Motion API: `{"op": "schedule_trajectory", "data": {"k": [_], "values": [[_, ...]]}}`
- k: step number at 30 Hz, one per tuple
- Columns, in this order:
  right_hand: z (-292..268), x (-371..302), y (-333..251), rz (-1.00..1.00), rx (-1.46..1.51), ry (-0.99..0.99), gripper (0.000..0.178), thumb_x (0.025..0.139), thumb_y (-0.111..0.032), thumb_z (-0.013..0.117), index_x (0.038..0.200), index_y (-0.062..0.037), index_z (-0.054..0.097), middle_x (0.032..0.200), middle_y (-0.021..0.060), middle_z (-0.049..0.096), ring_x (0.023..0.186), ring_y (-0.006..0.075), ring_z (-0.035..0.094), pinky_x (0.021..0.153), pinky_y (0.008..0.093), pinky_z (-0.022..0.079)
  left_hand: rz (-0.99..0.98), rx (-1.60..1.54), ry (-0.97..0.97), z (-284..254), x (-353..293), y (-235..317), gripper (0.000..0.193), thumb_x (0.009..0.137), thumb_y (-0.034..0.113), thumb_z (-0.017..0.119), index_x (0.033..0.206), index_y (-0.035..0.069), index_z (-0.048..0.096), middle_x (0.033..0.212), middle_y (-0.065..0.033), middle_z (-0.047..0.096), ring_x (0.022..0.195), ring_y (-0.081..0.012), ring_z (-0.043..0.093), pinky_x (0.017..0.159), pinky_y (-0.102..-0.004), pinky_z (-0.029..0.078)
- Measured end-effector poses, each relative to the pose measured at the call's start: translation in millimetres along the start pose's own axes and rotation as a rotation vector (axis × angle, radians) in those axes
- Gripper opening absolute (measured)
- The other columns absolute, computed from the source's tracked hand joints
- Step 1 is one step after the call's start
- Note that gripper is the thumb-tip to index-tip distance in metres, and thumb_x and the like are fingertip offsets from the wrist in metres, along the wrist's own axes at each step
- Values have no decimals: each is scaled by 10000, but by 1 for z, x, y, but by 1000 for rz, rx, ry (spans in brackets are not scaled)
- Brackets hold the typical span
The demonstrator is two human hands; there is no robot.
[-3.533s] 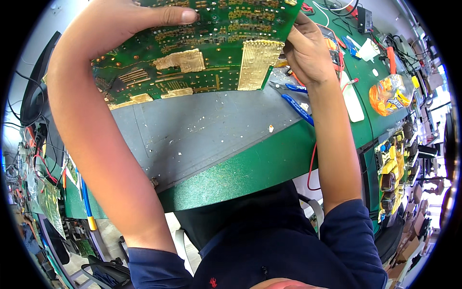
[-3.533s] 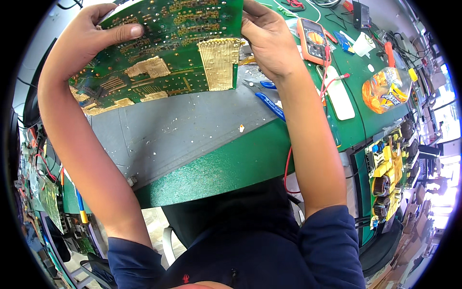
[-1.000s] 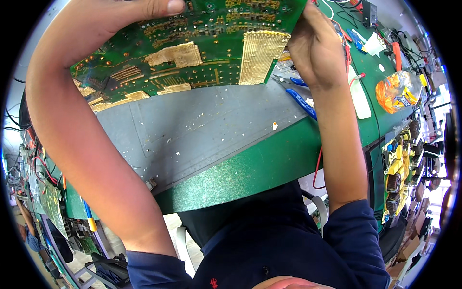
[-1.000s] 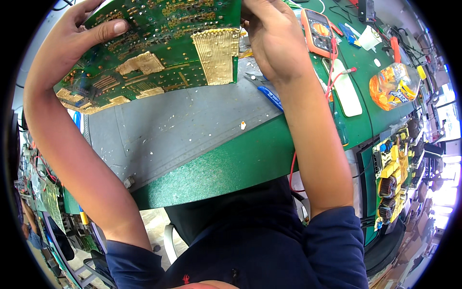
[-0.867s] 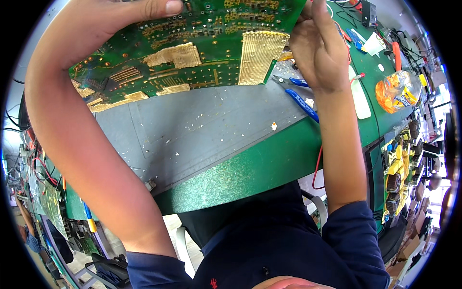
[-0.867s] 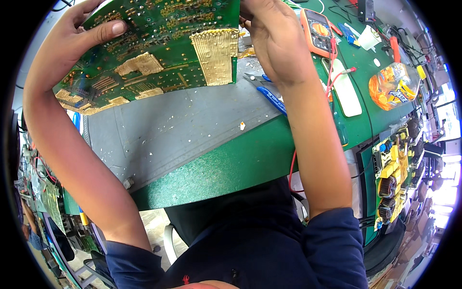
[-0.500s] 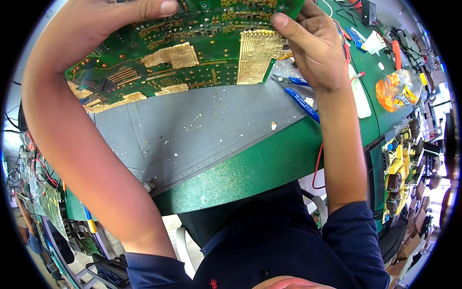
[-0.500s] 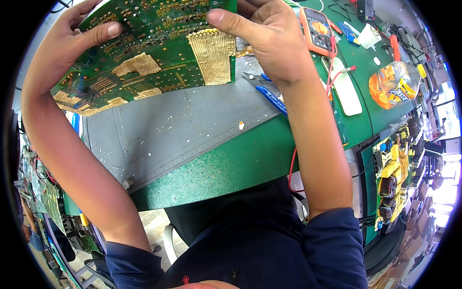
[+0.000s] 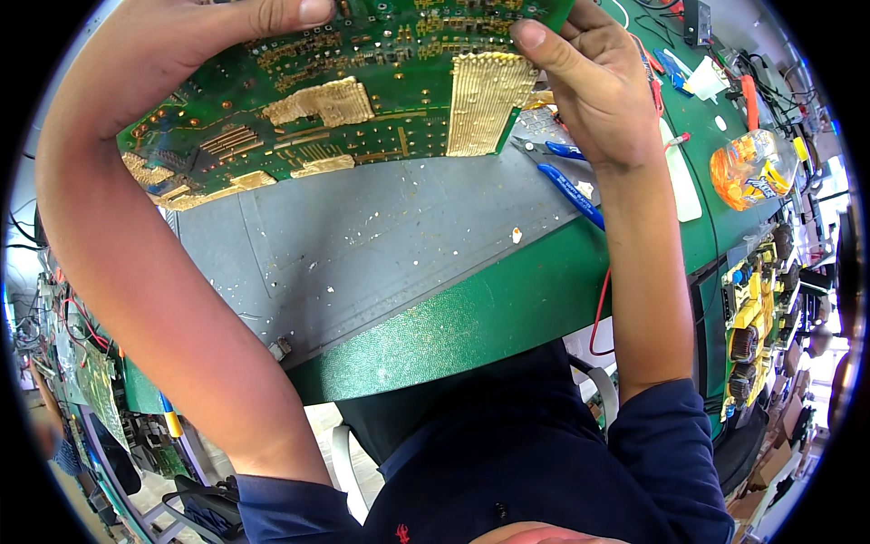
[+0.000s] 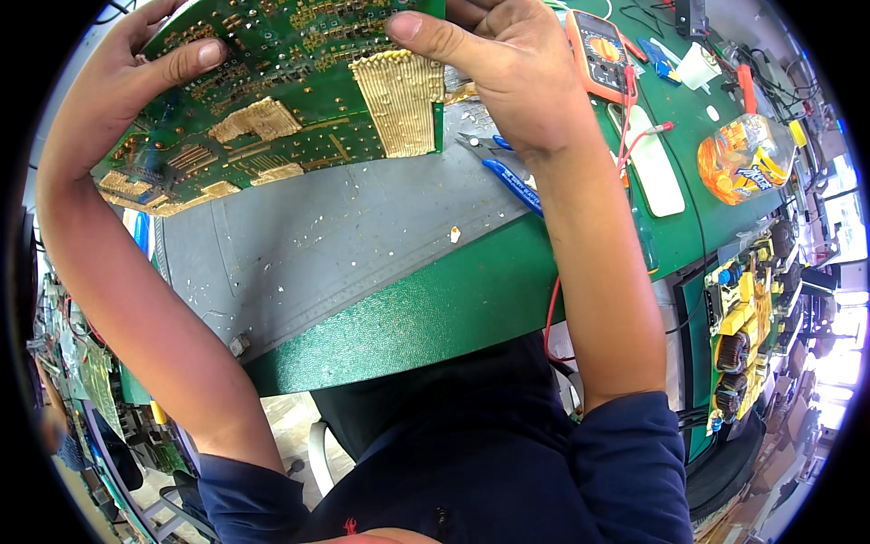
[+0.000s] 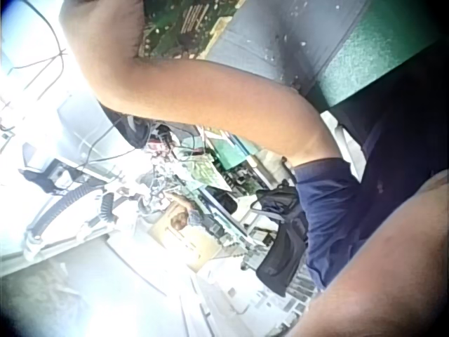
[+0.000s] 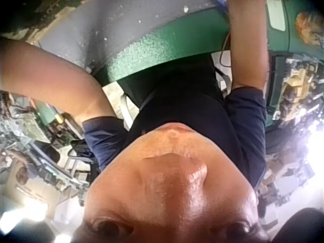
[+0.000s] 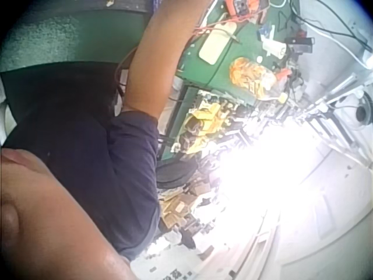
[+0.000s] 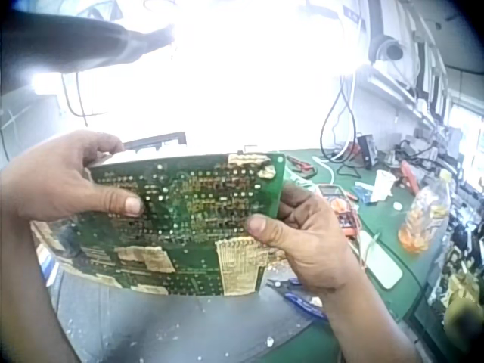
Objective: The person handles a large electronics board, uses pliers to clip items near the metal heat sinks, and lifts the board to view the soldering on the back.
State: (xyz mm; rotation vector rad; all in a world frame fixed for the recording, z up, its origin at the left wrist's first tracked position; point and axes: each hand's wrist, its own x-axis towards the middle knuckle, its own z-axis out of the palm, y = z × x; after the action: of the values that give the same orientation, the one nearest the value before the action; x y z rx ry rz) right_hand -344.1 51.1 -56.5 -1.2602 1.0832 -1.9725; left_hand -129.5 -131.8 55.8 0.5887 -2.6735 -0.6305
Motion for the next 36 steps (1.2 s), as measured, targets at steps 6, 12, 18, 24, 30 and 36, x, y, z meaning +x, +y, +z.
{"op": "schedule_trajectory", "data": {"k": [6, 12, 18, 24, 30, 36], "values": [[0, -2, 0, 4, -2, 39, 491, 866, -43, 754, 1320, -3, 572, 1205, 99, 685, 1079, 160, 645, 961, 306, 513, 9, 0, -1, 3, 1, 1, 652, 725, 365, 889, 1130, -84, 645, 934, -161, 725, 810, -205, 688, 761, -331, 536], [0, -1, 1, -3, 25, 7, 481, 873, -44, 748, 1316, 6, 568, 1210, 103, 681, 1085, 167, 644, 967, 315, 512, 4, 9, 7, 1, -2, 1, 658, 727, 364, 888, 1139, -85, 640, 941, -163, 724, 815, -206, 689, 764, -331, 537], [-1, -2, 2, -12, 68, -19, 461, 877, -44, 744, 1301, 15, 573, 1210, 114, 679, 1085, 178, 644, 966, 325, 512, 3, 5, 7, 4, 0, 0, 663, 729, 363, 887, 1148, -85, 636, 947, -164, 723, 820, -208, 689, 767, -331, 538], [-2, 0, 2, -6, 27, -69, 436, 880, -43, 739, 1281, 30, 583, 1228, 125, 666, 1081, 190, 646, 964, 339, 516, 0, 2, 8, 3, 0, -1, 668, 731, 362, 886, 1158, -85, 631, 954, -166, 722, 824, -209, 690, 770, -331, 539], [0, -2, 2, -6, 67, -69, 449, 896, -51, 719, 1303, 49, 560, 1229, 135, 660, 1087, 205, 644, 969, 355, 515, -2, 4, 5, 3, 0, -1, 674, 733, 360, 885, 1167, -86, 627, 960, -168, 721, 829, -210, 691, 774, -331, 540], [-1, -2, 4, 9, 128, -87, 487, 905, -39, 703, 1347, 46, 515, 1254, 134, 643, 1126, 215, 627, 997, 362, 498, -6, 6, 6, 2, 1, 0, 679, 735, 359, 884, 1176, -86, 622, 967, -169, 720, 834, -212, 692, 777, -331, 541]]}}
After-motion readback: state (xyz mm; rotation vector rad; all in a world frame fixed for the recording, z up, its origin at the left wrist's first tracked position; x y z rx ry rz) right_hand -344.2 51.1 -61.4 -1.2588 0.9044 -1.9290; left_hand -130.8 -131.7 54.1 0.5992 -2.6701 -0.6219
